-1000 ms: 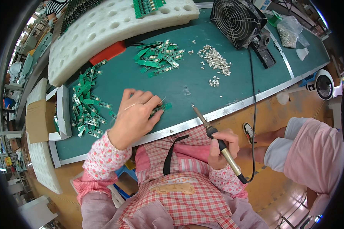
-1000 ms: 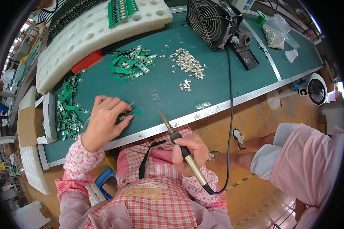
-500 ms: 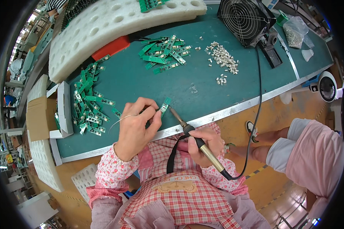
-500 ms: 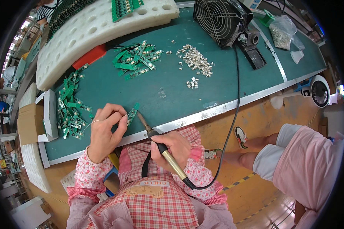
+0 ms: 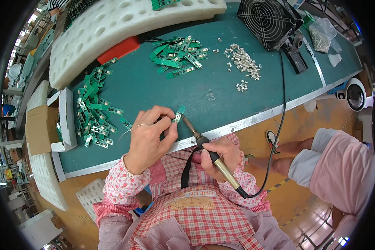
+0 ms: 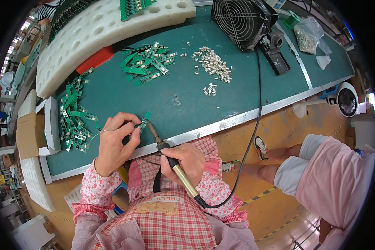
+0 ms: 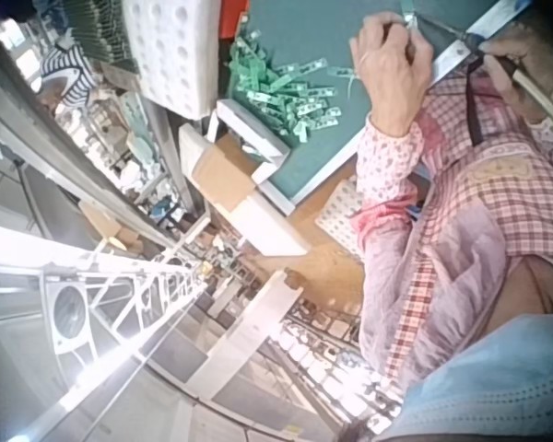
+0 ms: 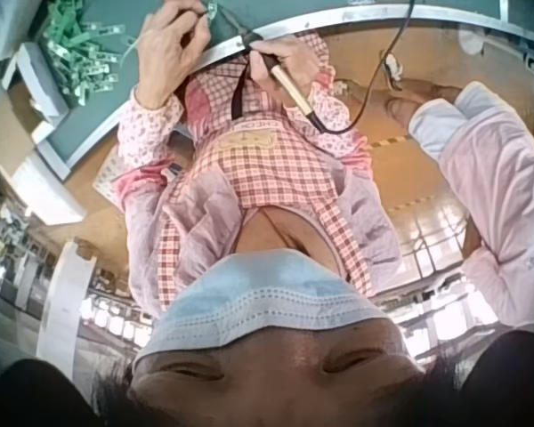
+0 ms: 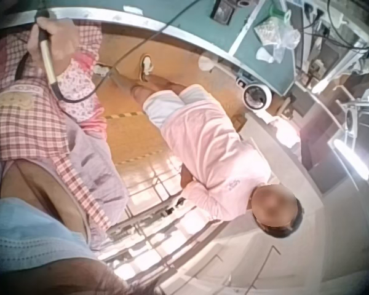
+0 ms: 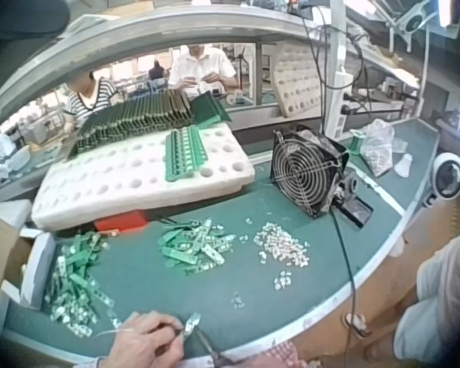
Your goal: The person solders components onto circuit boards using a soldering iron and solder wire.
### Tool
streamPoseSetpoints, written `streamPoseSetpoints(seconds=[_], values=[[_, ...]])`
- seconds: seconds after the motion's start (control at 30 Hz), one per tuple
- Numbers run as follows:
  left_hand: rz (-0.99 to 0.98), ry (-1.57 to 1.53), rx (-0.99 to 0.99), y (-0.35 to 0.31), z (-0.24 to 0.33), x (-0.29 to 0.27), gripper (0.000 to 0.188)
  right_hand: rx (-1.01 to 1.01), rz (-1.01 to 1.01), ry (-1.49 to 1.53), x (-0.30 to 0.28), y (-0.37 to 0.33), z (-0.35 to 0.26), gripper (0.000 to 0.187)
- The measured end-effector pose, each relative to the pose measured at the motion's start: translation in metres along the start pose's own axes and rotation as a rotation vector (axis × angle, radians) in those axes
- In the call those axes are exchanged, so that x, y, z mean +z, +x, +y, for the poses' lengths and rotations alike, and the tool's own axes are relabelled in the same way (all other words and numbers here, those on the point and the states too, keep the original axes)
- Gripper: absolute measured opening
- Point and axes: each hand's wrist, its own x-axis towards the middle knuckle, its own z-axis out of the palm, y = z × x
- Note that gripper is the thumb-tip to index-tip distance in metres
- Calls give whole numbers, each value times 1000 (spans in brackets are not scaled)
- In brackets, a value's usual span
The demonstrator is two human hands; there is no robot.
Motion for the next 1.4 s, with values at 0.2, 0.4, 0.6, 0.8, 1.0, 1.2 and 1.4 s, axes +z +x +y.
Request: streamPoseSetpoints(seconds=[0.2,0.4,0.6,0.8,1.0,1.2,1.4], values=[[12,14,28,1,-1,3,9,-52,-48,-63,1,2,-2,28],[88,-106,-89,9,-1,6,7,-133,-74,-141,4,1,-5,34],[-25,-214,-222,18,-6,5,11,-149,-78,-158,7,1,-7,36],[-107,-192,-254,27,-2,-2,10,-135,-77,-142,5,-3,-6,36],[-110,-157,-232,27,-3,-3,11,-89,-25,-114,-6,-5,-2,30],[-111,-164,-241,26,-2,-2,10,-97,-42,-119,-5,1,-5,30],[-115,-163,-234,23,-7,-3,10,-30,-32,-80,-4,8,-6,23]])
